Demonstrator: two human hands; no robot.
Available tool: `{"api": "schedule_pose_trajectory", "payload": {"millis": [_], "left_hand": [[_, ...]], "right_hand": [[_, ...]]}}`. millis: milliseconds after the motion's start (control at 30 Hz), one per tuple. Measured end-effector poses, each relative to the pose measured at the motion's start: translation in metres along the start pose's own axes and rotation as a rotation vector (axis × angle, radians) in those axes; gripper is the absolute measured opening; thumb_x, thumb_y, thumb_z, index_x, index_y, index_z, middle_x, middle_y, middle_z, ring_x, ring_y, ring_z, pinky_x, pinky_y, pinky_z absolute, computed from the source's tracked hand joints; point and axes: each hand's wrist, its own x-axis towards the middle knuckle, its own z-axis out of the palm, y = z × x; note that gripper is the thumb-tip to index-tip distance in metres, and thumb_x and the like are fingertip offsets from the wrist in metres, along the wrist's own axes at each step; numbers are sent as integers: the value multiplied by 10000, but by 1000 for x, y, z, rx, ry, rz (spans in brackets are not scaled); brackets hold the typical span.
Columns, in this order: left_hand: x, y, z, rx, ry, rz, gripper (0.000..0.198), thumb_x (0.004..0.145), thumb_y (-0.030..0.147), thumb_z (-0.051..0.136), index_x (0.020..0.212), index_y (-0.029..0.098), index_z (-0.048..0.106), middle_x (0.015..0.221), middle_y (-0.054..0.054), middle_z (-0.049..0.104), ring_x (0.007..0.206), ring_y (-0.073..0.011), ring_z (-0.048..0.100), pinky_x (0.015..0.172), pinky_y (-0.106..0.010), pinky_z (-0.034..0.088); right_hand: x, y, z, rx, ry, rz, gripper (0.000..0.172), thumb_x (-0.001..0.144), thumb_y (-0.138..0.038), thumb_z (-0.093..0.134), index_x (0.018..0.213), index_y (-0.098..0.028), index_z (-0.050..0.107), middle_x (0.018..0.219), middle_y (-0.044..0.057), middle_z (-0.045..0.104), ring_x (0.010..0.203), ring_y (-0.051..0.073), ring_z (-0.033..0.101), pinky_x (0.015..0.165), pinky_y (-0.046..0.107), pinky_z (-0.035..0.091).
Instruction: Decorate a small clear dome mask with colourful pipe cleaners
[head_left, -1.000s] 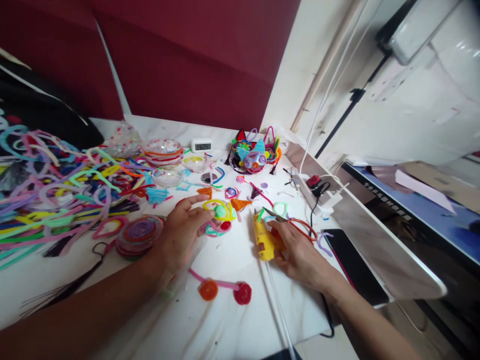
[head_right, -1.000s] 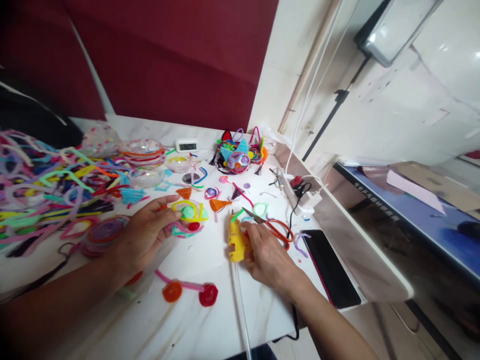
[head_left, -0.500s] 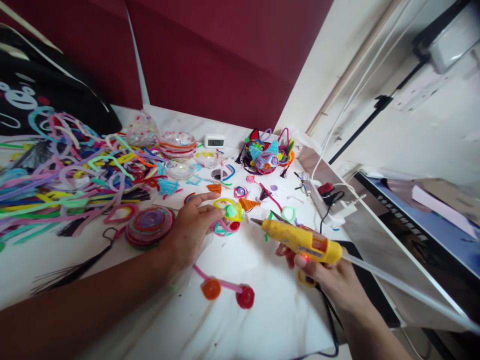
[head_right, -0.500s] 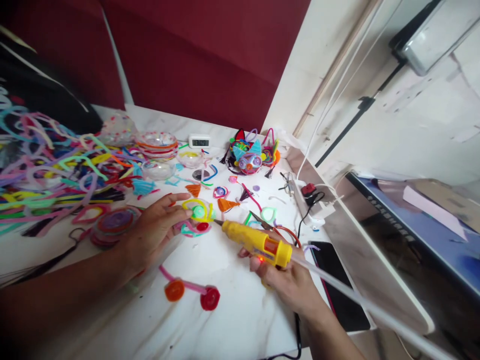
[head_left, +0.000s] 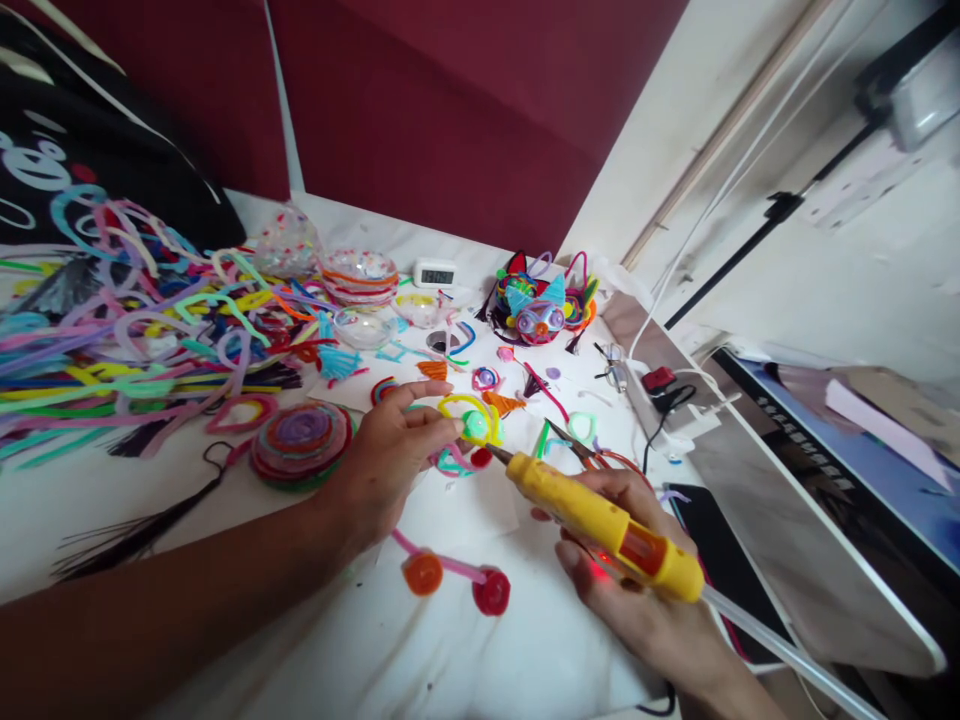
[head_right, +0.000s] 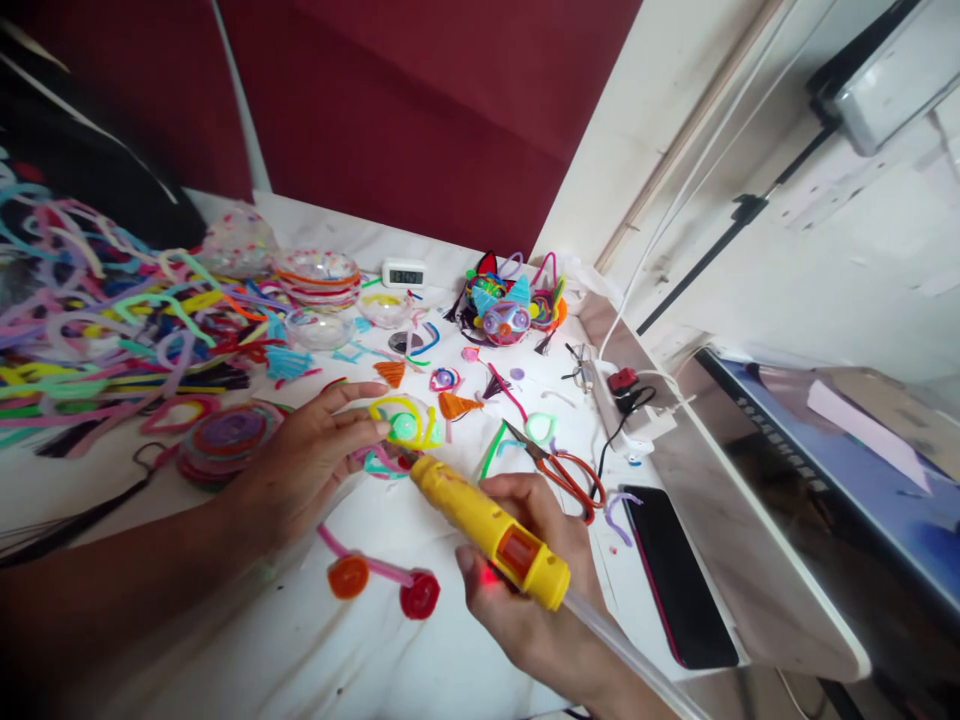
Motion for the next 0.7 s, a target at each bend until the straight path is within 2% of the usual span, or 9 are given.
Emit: {"api": "schedule_pose_trajectory", "payload": {"millis": [133,267,400,500,700], "left_hand": [[0,0,0,-6,-14,-6,485,602,176,738,1057,185,571,620,38,634,590,-132,616,579,-235,419],[-1,-2,0,4,-17,-10,495,596,181,743,1062,190,576,619,33,639,598,-145,624,585,-247,420],[-3,-1,0,-4,-16,-1,492,577,176,746,1042,189,584,604,35,636,591,-145,615,570,-239,412],[-3,0,1,-9,-12,-5,486,569,167,745,1028,186,587,582,42,627,554,-119,580,541,-215,388],[-3,-1,2,-18,7,-8,477,556,153,742,1010,186,599,584,39,625,550,-117,572,534,-215,387]], "right_hand": [[3,0,1,-127,-50,-69,40,827,-245,602,864,-232,606,661,-1,608,541,147,577,462,257,461],[4,3,0,-159,-90,-135,56,855,-228,580,896,-228,618,717,7,619,580,150,597,485,260,474],[4,5,2,-180,-107,-123,72,850,-221,580,913,-222,616,828,33,674,701,180,662,541,268,509],[5,5,2,-153,-123,-129,77,833,-191,576,893,-225,611,824,23,677,657,161,654,540,260,509],[8,3,4,-171,-110,-146,105,829,-173,567,905,-228,616,801,20,666,624,154,634,516,258,494]]}}
